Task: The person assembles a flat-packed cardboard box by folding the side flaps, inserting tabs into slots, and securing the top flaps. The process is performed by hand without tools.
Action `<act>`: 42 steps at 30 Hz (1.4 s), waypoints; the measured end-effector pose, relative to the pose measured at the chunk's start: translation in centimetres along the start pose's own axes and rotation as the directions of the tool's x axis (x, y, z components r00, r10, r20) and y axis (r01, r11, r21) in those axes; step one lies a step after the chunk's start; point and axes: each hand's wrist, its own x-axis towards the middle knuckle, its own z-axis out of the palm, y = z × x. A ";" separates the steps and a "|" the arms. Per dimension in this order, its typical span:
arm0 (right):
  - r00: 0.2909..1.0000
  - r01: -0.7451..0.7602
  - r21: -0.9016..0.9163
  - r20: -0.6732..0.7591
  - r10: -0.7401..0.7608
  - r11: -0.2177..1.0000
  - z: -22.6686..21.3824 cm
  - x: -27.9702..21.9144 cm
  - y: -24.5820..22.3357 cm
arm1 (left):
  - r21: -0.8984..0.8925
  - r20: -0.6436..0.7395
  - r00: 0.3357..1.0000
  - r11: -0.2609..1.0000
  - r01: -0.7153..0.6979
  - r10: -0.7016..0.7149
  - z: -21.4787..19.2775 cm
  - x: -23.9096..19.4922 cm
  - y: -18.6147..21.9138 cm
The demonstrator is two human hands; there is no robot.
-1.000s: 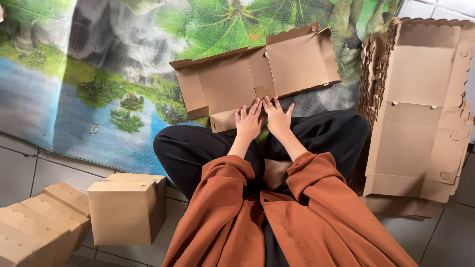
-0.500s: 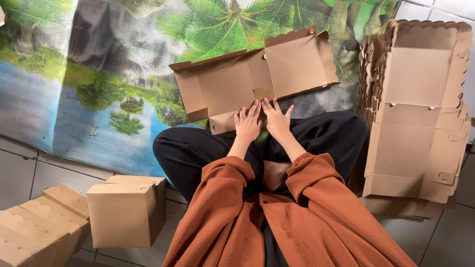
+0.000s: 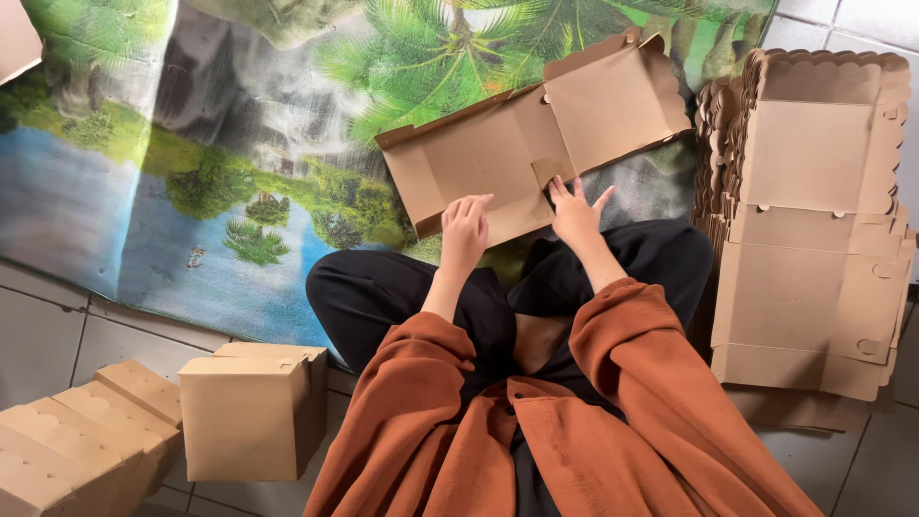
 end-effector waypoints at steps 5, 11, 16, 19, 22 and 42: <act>0.983 0.069 0.175 -0.178 -0.038 0.982 2.4 -1.1 1.7 | 0.117 0.031 0.993 0.987 0.113 -0.117 -0.8 -1.1 -1.8; 0.970 0.204 0.258 -0.183 -0.160 0.944 6.4 -6.3 -3.8 | 0.024 0.247 0.944 0.975 0.219 -0.218 -0.2 -2.6 -4.8; 0.861 0.435 -0.118 -0.237 -0.451 0.893 12.2 -7.7 -6.1 | -0.141 0.407 0.888 0.945 0.294 -0.215 -4.9 -2.7 -2.8; 0.892 0.420 -0.007 -0.181 -0.414 0.908 10.0 -7.8 -6.6 | -0.132 0.406 0.799 0.837 0.531 -0.442 -4.6 -3.3 -3.3; 0.884 0.447 0.093 -0.203 -0.422 0.890 8.2 -7.4 -6.4 | -0.166 0.349 0.771 0.774 0.611 -0.533 -2.4 -4.2 -4.6; 0.931 0.357 0.089 0.048 -0.362 0.930 3.4 -2.0 -8.7 | -0.131 0.407 0.908 0.977 0.171 -0.104 -1.0 -2.6 -1.7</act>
